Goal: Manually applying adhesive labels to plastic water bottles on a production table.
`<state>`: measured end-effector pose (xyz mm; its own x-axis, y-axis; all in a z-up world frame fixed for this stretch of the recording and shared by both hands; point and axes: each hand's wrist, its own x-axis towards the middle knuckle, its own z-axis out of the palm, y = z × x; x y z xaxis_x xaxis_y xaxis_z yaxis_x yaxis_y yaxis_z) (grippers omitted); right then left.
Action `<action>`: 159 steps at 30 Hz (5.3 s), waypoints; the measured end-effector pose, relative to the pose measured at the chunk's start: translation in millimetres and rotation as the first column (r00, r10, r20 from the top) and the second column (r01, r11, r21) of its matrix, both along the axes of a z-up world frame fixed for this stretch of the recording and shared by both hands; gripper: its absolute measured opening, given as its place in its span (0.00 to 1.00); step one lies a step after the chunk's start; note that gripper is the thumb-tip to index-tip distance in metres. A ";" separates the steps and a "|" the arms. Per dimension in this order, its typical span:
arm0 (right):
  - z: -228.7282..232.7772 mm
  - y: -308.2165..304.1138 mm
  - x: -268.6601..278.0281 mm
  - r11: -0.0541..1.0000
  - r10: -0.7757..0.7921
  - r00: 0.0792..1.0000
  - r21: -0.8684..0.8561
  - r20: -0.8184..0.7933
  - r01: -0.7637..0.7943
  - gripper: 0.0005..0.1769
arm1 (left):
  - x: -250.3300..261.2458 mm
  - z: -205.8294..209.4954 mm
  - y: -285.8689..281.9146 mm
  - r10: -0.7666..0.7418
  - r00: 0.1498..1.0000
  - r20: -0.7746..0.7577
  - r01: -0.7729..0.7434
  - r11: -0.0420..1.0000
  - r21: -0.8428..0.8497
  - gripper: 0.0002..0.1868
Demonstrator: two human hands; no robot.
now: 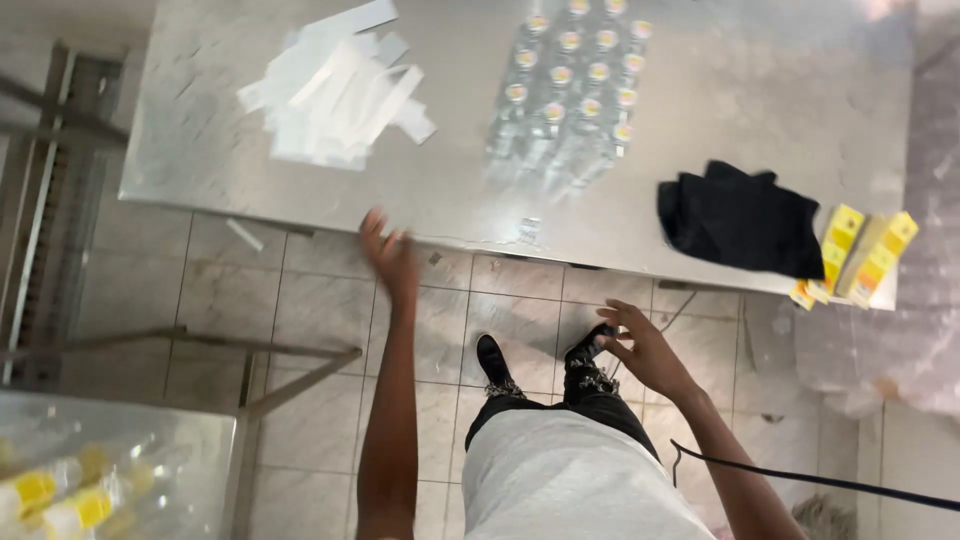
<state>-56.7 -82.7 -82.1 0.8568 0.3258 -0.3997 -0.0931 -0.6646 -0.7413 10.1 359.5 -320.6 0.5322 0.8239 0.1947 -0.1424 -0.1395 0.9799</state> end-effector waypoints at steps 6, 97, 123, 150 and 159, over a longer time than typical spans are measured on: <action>14.6 -80.2 -54.0 0.909 -0.416 0.908 0.032 0.050 0.415 0.26 | 235.5 46.6 -86.2 -0.517 0.750 -0.414 0.646 0.708 0.286 0.65; 40.5 -235.4 154.8 0.126 -0.877 0.422 0.740 -0.228 0.661 0.04 | 136.7 244.2 -535.4 -0.955 0.292 0.062 0.815 0.214 -0.539 0.09; 59.1 -297.9 150.3 0.555 -0.809 0.563 0.535 0.169 0.637 0.13 | 134.7 249.7 -564.9 -0.890 0.440 -0.117 0.844 0.455 -0.283 0.17; 9.7 -176.9 187.6 0.438 -0.655 0.683 0.573 -0.325 0.692 0.08 | 76.3 -5.5 -61.2 0.053 0.903 -0.427 -0.346 0.679 -0.648 0.08; 36.2 -186.3 150.3 0.462 -0.761 0.627 0.541 -0.166 0.703 0.08 | 222.4 23.2 154.4 0.325 0.930 0.174 -0.091 0.660 -0.746 0.43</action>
<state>93.6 -269.0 -45.9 0.9006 -0.3191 -0.2950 -0.2768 0.1023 -0.9555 232.4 513.9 -297.4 0.3504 0.8486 -0.3964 -0.4695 0.5254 0.7096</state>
